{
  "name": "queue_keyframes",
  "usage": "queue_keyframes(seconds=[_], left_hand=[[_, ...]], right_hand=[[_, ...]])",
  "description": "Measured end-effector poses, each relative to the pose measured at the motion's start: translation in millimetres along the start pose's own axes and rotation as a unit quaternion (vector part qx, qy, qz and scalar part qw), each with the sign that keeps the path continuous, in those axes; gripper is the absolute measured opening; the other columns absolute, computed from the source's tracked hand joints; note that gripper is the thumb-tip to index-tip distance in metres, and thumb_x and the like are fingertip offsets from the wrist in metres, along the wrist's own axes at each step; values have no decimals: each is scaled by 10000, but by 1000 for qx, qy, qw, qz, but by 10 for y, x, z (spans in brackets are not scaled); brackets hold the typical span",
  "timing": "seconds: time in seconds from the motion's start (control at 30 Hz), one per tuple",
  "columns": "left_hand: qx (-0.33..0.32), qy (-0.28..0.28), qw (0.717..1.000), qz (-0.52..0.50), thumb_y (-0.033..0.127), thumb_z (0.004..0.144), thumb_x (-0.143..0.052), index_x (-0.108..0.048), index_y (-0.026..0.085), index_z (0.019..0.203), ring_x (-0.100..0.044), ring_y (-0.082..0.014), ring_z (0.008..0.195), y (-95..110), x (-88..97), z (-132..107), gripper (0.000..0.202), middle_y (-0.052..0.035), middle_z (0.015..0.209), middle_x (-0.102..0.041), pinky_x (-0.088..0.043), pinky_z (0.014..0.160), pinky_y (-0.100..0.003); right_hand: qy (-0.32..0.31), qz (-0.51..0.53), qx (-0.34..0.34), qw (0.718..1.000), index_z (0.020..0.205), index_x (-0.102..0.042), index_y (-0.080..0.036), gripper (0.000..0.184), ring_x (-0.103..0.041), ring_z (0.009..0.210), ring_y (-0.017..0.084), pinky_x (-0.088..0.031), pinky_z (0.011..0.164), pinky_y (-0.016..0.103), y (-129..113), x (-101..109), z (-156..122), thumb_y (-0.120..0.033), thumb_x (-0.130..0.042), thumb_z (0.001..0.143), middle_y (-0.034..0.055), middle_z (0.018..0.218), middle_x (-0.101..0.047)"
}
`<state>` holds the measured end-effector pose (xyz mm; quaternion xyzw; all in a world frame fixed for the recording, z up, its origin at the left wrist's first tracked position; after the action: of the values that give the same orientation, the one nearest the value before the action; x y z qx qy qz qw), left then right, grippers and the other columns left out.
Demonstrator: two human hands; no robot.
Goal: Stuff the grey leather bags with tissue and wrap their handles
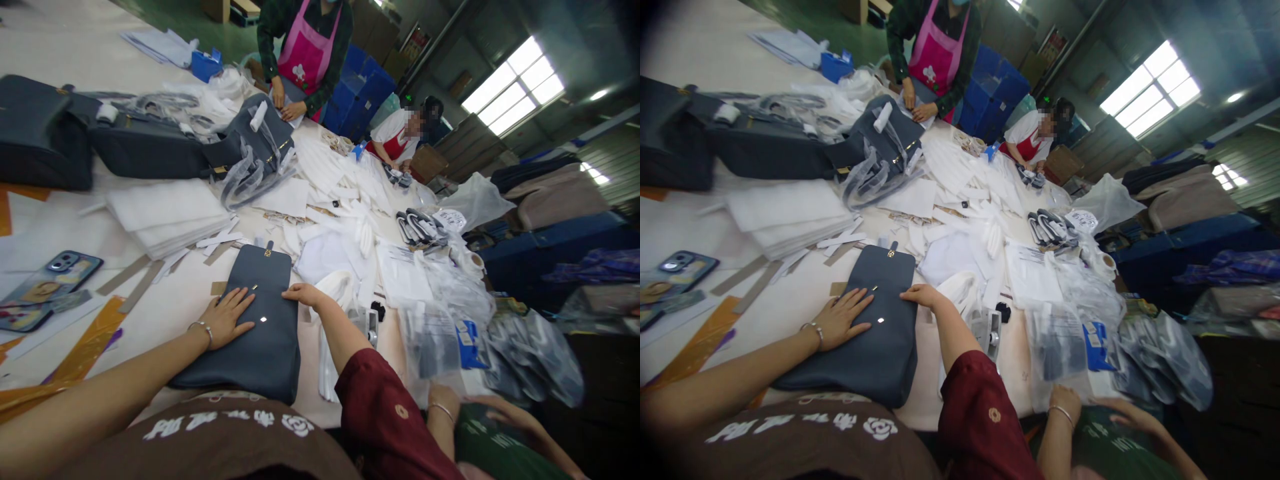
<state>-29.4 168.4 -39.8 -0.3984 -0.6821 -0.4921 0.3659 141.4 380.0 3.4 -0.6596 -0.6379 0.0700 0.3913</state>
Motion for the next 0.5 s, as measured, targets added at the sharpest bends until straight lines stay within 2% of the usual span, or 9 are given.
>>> queue_keyframes(seconds=[0.07, 0.17, 0.23, 0.3, 0.4, 0.47, 0.5], left_hand=[[-1, -2, 1000, 1, 658, 858, -324, -261, 248, 1480, -132, -299, 1409, 8, 2, 6, 747, -52, 1550, -165, -200, 1060, -540], [-6, -4, 1000, 6, 643, 859, -339, -281, 249, 1474, -131, -309, 1408, 36, 1, 15, 733, -52, 1549, -171, -174, 1062, -569], [3, 3, 1000, 10, 638, 860, -339, -298, 243, 1468, -137, -318, 1405, 54, -1, 10, 726, -57, 1546, -181, -142, 1067, -592], [20, 14, 1000, 12, 641, 862, -326, -304, 229, 1467, -143, -323, 1403, 62, -8, -2, 733, -67, 1544, -188, -120, 1070, -605], [37, 27, 999, 16, 645, 866, -304, -288, 212, 1473, -138, -311, 1407, 54, -27, -21, 746, -70, 1546, -177, -112, 1074, -605], [40, 28, 999, 17, 646, 867, -300, -280, 206, 1476, -133, -302, 1410, 41, -40, -28, 751, -68, 1547, -168, -115, 1077, -600], [40, 26, 999, 15, 647, 867, -300, -277, 204, 1477, -133, -300, 1410, 33, -45, -29, 754, -68, 1548, -166, -121, 1078, -597]], right_hand=[[-24, -47, -7, 999, 855, -689, -179, 406, -625, 881, 196, -470, 779, 264, -25, -21, 20, -563, -661, 726, 41, 924, -689], [-31, -237, -47, 970, 834, -712, -161, 507, -608, 983, 302, -446, 869, 386, -111, -111, 67, -647, -609, 727, 120, 1010, -678], [12, -335, -48, 941, 869, -714, -160, 517, -575, 1047, 349, -393, 925, 472, -175, -205, 90, -644, -562, 766, 157, 1061, -657], [91, -370, 0, 924, 911, -706, -173, 466, -548, 1086, 347, -339, 967, 510, -205, -313, 86, -595, -535, 812, 160, 1069, -646], [223, -295, 72, 926, 1058, -655, -197, 392, -528, 1113, 293, -327, 1001, 465, -114, -464, 26, -505, -558, 836, 129, 1115, -617], [278, -178, 56, 942, 1210, -567, -186, 501, -521, 1130, 262, -355, 1002, 414, 40, -546, -27, -497, -591, 817, 126, 1180, -584], [285, -109, 32, 952, 1260, -524, -170, 571, -526, 1128, 252, -379, 990, 394, 133, -587, -54, -513, -595, 809, 131, 1192, -577]])
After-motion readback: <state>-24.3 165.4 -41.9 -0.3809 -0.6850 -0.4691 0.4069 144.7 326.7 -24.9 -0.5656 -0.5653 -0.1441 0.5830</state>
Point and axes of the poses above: each hand's wrist, its own z-axis towards the middle knuckle, its own x-axis out of the back of the hand, y = z × x, the point moved 1 cm from there along z, towards the middle knuckle
